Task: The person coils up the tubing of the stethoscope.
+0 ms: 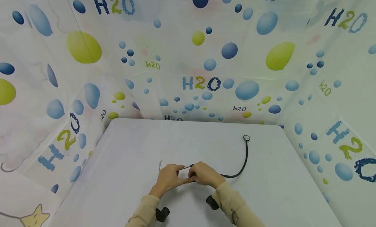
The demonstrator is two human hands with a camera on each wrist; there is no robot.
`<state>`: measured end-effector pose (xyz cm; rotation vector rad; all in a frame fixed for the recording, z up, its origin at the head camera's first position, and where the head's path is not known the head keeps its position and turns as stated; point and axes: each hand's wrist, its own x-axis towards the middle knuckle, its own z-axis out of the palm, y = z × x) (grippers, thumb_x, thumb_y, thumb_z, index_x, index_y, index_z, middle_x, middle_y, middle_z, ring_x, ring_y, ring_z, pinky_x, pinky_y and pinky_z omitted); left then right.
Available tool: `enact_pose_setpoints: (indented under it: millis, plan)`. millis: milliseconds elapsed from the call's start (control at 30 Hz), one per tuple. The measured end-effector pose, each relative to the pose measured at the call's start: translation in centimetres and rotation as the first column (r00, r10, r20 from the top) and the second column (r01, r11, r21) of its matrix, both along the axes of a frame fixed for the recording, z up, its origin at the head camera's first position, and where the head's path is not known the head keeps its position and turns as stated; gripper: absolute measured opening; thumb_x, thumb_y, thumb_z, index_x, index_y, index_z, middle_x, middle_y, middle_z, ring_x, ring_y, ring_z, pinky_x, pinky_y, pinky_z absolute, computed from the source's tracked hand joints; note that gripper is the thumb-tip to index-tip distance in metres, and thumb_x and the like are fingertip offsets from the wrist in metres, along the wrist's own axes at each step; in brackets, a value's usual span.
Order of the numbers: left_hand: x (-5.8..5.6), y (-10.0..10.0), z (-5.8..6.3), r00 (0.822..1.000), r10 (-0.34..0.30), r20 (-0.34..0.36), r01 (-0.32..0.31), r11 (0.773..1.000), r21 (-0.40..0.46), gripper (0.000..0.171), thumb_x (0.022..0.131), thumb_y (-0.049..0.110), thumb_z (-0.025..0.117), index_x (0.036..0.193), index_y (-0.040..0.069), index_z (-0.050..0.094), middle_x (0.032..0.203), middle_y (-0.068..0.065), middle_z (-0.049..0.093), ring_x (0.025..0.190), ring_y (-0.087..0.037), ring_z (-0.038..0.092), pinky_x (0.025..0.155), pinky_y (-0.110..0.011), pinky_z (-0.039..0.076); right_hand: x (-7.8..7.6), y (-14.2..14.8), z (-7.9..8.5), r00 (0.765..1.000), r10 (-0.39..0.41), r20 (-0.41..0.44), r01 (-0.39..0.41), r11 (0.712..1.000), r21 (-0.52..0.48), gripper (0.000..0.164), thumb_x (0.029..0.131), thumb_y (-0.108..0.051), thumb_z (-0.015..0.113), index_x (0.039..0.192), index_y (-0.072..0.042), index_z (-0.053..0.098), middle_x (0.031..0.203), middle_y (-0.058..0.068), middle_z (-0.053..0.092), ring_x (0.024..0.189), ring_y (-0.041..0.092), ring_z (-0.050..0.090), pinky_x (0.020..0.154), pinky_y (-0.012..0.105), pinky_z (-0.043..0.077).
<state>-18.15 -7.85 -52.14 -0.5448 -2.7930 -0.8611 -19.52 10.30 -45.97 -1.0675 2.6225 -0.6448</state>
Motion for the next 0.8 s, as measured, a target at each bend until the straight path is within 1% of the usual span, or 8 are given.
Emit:
enact_pose_setpoints:
  millis: [133,200,267,433,567,633,700,800]
  plan:
    - [-0.2,0.1,0.4,0.999,-0.030,0.026,0.030,0.999,0.012,0.064,0.063,0.051,0.081,0.108,0.007,0.071,0.057,0.010,0.046,0.051,-0.002,0.034,0.044,-0.019,0.030,-0.4,0.3,-0.6,0.999,0.033,0.040,-0.031,0.998,-0.054,0.004,0.084,-0.003,0.068,0.084,-0.004,0.072,0.080,0.002,0.069,0.067,0.004,0.058,0.061,0.017,0.046]
    - [-0.3,0.1,0.4,0.998,-0.049,0.047,0.048,0.998,0.027,0.065,0.063,0.052,0.081,0.109,0.007,0.070,0.057,0.010,0.044,0.051,-0.002,0.033,0.044,-0.019,0.029,-0.7,0.4,-0.9,0.998,0.037,0.057,-0.031,0.995,-0.099,0.004,0.085,-0.001,0.067,0.086,-0.002,0.071,0.081,0.003,0.068,0.070,0.005,0.059,0.064,0.018,0.047]
    - [-0.4,0.1,0.4,0.997,-0.067,0.047,0.066,0.997,0.041,0.064,0.065,0.050,0.081,0.110,0.007,0.070,0.056,0.010,0.042,0.050,-0.001,0.033,0.044,-0.018,0.028,-0.9,0.6,-1.2,0.997,0.033,0.066,-0.023,0.988,-0.150,0.003,0.085,-0.001,0.066,0.087,-0.001,0.068,0.083,0.005,0.068,0.073,0.007,0.061,0.067,0.020,0.048]
    - [-0.5,0.5,0.5,0.996,-0.094,-0.011,0.094,0.992,0.080,0.047,0.074,0.043,0.078,0.105,0.008,0.072,0.054,0.010,0.042,0.047,0.001,0.031,0.043,-0.017,0.027,-1.3,0.8,-1.8,0.999,-0.010,0.051,0.024,0.963,-0.270,0.006,0.086,-0.002,0.066,0.091,0.000,0.063,0.086,0.007,0.067,0.077,0.011,0.063,0.071,0.023,0.050]
    - [-0.5,0.9,0.8,0.997,-0.079,-0.027,0.081,0.992,0.095,0.036,0.078,0.036,0.075,0.102,0.010,0.073,0.054,0.010,0.043,0.047,0.002,0.031,0.043,-0.017,0.027,-1.3,0.8,-1.9,0.999,-0.046,0.015,0.048,0.948,-0.314,0.007,0.089,-0.002,0.062,0.095,0.001,0.064,0.088,0.009,0.068,0.075,0.012,0.064,0.067,0.022,0.050]
    - [-0.4,1.0,0.9,0.998,-0.056,-0.011,0.057,0.993,0.100,0.030,0.080,0.033,0.073,0.099,0.010,0.074,0.053,0.011,0.042,0.047,0.002,0.031,0.042,-0.017,0.026,-1.2,0.8,-2.0,0.998,-0.068,-0.005,0.062,0.941,-0.332,0.010,0.090,-0.001,0.059,0.098,0.002,0.064,0.088,0.010,0.069,0.073,0.013,0.064,0.066,0.022,0.050]
    - [-0.4,1.1,1.1,1.000,-0.026,0.006,0.025,0.995,0.101,0.023,0.081,0.031,0.072,0.093,0.011,0.074,0.052,0.011,0.040,0.046,0.001,0.030,0.042,-0.017,0.024,-1.2,0.8,-2.1,0.996,-0.090,-0.027,0.075,0.935,-0.347,0.012,0.091,-0.001,0.058,0.101,0.002,0.063,0.088,0.010,0.069,0.073,0.014,0.065,0.065,0.022,0.050]
    - [-0.4,1.1,1.2,1.000,0.018,0.020,-0.020,0.994,0.106,0.019,0.079,0.029,0.073,0.084,0.011,0.074,0.052,0.011,0.040,0.047,0.000,0.031,0.043,-0.018,0.024,-1.2,0.8,-2.1,0.992,-0.109,-0.060,0.081,0.931,-0.356,0.012,0.090,-0.001,0.059,0.100,0.002,0.064,0.089,0.011,0.069,0.074,0.016,0.065,0.065,0.023,0.050]
